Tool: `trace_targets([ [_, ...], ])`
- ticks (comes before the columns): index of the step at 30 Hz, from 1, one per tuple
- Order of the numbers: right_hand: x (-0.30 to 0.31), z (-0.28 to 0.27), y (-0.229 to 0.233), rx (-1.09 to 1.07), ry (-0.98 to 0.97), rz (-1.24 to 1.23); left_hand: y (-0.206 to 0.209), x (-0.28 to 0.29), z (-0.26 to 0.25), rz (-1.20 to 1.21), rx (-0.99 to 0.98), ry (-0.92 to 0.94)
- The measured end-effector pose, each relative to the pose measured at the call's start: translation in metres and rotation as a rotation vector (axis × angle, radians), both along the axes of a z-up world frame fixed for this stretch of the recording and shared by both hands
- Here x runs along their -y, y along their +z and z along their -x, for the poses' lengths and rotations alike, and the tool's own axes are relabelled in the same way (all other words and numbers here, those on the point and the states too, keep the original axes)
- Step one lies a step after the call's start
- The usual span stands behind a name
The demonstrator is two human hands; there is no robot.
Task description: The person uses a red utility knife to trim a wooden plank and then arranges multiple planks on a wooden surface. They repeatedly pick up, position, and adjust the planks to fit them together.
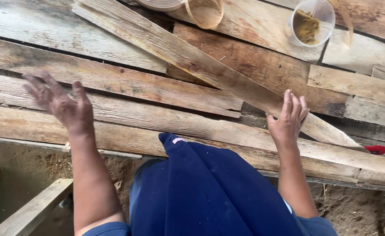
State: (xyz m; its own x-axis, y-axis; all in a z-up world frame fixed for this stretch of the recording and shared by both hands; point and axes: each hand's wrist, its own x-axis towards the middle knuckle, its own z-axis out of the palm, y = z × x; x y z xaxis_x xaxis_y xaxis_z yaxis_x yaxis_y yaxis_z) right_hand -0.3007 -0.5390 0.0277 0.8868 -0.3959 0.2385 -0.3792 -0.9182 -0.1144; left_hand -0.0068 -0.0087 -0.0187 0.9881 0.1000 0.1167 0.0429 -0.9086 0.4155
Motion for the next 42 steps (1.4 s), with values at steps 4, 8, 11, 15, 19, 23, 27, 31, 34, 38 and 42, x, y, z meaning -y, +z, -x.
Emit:
trace_targets([
  [4,0.027,0.014,-0.023,0.054,0.016,-0.037,0.048,0.097,0.052,0.489,0.308,-0.506],
  [8,0.027,0.024,-0.014,0.083,-0.015,-0.025,0.031,0.179,0.110,0.320,0.295,-0.699],
  [11,0.029,0.031,-0.003,0.126,-0.066,-0.016,0.022,0.203,0.139,0.006,0.263,-0.656],
  [15,0.024,0.033,0.034,0.301,-0.071,0.053,0.009,0.204,0.149,-0.042,-0.004,-0.673],
  [19,0.017,0.021,0.089,0.427,-0.024,0.156,0.008,0.207,0.151,-0.108,-0.037,-0.650],
  [23,0.020,0.019,0.118,0.423,0.071,0.220,-0.010,0.200,0.152,-0.132,-0.012,-0.651],
  [27,0.034,0.036,0.109,0.284,0.139,0.149,-0.072,0.174,0.153,-0.172,0.098,-0.633],
  [31,0.065,0.070,0.074,0.180,0.165,0.024,0.105,0.269,0.179,0.453,0.012,-0.667],
  [34,0.091,0.091,0.058,0.105,0.155,-0.002,0.056,0.282,0.213,1.551,-0.678,-0.348],
  [38,0.115,0.121,0.063,0.070,0.166,-0.085,0.084,0.340,0.235,1.968,-0.845,0.247],
  [42,0.191,0.203,0.027,0.401,-0.026,-0.129,0.053,0.354,0.241,1.849,-0.737,0.325],
])
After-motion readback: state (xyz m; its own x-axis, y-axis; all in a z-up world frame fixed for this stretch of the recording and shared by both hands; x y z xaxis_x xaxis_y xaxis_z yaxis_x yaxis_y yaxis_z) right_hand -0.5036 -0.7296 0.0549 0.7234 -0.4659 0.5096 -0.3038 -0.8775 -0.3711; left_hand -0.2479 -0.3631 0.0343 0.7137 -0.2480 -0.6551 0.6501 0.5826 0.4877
